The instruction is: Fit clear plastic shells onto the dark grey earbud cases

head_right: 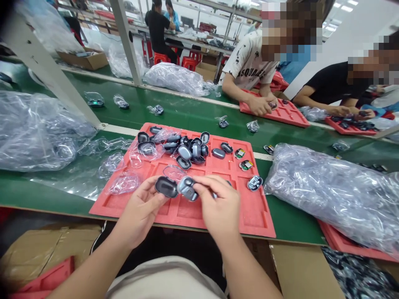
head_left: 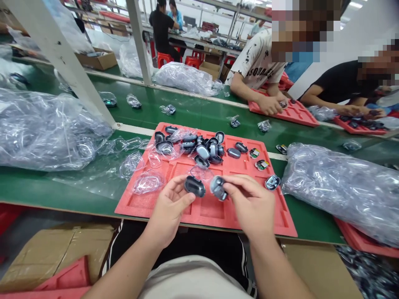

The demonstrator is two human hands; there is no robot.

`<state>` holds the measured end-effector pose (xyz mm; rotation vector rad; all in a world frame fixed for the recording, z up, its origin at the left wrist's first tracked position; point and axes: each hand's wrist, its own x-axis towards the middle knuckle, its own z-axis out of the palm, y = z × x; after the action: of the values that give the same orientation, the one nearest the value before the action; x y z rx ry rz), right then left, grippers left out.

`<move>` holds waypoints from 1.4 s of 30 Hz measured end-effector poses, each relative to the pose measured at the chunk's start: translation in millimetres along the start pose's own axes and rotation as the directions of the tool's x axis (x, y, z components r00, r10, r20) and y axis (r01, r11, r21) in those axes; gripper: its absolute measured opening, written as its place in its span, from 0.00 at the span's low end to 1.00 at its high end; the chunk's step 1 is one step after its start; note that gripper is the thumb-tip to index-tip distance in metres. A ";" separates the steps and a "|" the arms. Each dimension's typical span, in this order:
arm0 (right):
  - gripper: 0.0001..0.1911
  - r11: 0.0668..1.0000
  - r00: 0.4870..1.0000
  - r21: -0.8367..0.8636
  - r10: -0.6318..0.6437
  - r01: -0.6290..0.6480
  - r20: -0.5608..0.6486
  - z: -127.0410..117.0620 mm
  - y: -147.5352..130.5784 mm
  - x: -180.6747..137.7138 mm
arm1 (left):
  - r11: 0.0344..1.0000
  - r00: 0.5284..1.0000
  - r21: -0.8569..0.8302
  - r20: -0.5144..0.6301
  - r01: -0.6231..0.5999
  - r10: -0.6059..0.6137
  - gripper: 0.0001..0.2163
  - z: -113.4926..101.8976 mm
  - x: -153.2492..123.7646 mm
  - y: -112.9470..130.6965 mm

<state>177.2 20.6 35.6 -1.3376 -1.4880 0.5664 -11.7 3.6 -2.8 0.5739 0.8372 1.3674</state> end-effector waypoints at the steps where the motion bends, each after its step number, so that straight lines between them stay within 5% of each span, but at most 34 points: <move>1: 0.09 1.000 1.000 0.023 -0.015 0.015 -0.003 8.0 -5.5 -2.6 | 1.000 1.000 0.016 0.012 0.001 -0.001 0.18 1.2 -0.8 -1.9; 7: 0.10 0.996 1.000 0.091 -0.019 0.020 -0.009 36.1 -14.4 -11.5 | 0.997 0.999 0.069 0.021 -0.033 0.032 0.19 -1.1 -4.4 -7.2; 19: 0.15 0.991 0.991 0.054 -0.122 0.126 -0.057 38.8 -8.9 -16.1 | 0.987 0.997 0.142 0.036 -0.076 0.072 0.20 -6.0 -2.5 -12.0; 28: 0.16 0.907 0.895 -0.073 -0.420 0.414 -0.149 44.6 1.0 -17.4 | 0.987 1.000 0.161 0.017 -0.019 0.017 0.19 5.7 -5.2 0.1; 34: 0.16 0.875 0.866 -0.016 -0.481 0.483 -0.134 46.2 3.8 -23.2 | 0.985 0.995 0.164 -0.076 -0.044 0.057 0.11 9.1 0.2 2.5; 36: 0.12 0.917 0.904 0.038 -0.383 0.396 -0.189 49.5 4.3 -26.3 | 0.985 0.991 0.159 -0.101 -0.066 0.083 0.10 8.9 1.8 2.6; 38: 0.07 0.970 0.968 0.165 -0.142 0.178 -0.208 53.8 4.5 -27.8 | 0.982 0.986 0.161 -0.112 -0.102 0.120 0.10 9.3 2.9 2.5; 40: 0.13 0.936 0.989 0.340 0.125 -0.092 -0.077 57.5 4.4 -27.1 | 0.975 0.983 0.172 -0.093 -0.138 0.155 0.13 10.4 3.3 1.5; 42: 0.18 0.843 0.960 0.460 0.263 -0.278 0.098 58.9 3.7 -24.8 | 0.970 0.983 0.183 -0.062 -0.158 0.172 0.16 11.8 3.3 -0.6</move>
<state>123.5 14.8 1.2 -1.1537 -1.0889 1.0637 -1.9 8.0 3.2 0.7464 0.9993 1.4828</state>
